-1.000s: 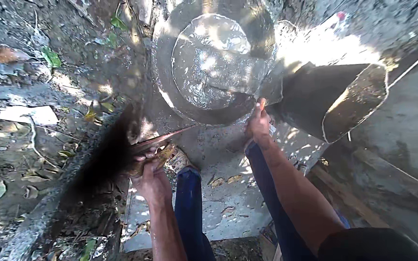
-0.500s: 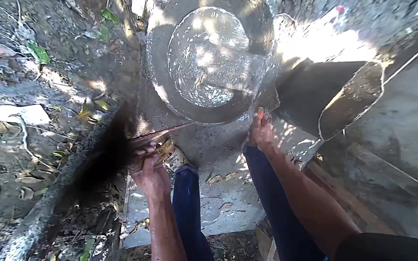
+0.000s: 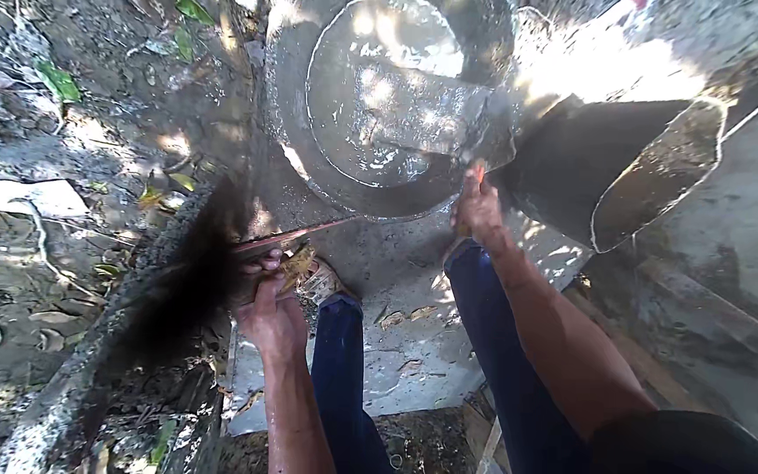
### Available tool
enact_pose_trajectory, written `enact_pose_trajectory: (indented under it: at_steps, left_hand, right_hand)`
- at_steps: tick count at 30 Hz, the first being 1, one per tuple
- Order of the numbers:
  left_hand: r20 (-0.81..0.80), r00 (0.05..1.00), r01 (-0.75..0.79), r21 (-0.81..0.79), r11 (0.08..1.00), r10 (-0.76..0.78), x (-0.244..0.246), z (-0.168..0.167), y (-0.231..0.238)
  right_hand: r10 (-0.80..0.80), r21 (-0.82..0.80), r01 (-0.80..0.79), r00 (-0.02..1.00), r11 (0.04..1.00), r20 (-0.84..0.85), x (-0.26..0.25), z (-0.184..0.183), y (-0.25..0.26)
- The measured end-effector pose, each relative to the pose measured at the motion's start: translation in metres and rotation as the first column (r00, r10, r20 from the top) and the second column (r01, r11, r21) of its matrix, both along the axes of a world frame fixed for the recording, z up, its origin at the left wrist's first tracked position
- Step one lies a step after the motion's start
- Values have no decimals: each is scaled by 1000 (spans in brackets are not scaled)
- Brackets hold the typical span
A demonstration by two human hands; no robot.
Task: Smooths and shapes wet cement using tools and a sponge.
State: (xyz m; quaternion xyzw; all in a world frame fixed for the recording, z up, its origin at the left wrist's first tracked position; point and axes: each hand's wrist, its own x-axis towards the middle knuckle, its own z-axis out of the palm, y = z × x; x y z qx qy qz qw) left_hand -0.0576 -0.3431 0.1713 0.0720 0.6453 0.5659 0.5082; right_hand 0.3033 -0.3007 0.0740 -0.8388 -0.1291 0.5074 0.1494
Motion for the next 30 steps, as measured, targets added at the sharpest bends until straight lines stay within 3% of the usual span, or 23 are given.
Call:
enact_pose_trajectory:
  at_steps: [4, 9, 11, 15, 19, 26, 30]
  left_hand:
    - [-24, 1000, 18, 32, 999, -18, -1, 0, 0]
    - [-47, 999, 0, 30, 1000, 2, 2, 1, 4]
    - [-44, 999, -1, 33, 999, 2, 3, 1, 6]
    - [-45, 999, -1, 49, 999, 3, 4, 2, 6]
    - [-38, 999, 3, 52, 999, -1, 6, 1, 7]
    - [-37, 999, 22, 85, 996, -19, 1, 0, 6]
    - [-24, 1000, 14, 90, 996, -12, -2, 2, 7]
  right_hand:
    - [64, 18, -66, 994, 998, 83, -3, -13, 20]
    - [81, -27, -79, 994, 996, 68, -8, 10, 0]
    - [112, -29, -110, 989, 994, 98, -14, 2, 0]
    - [333, -160, -297, 895, 941, 296, -40, -19, 15]
    - [532, -260, -480, 823, 838, 199, -42, 2, -7]
    - [309, -134, -289, 936, 948, 168, -32, -12, 45]
    - [508, -232, -477, 856, 848, 95, -73, -5, 9]
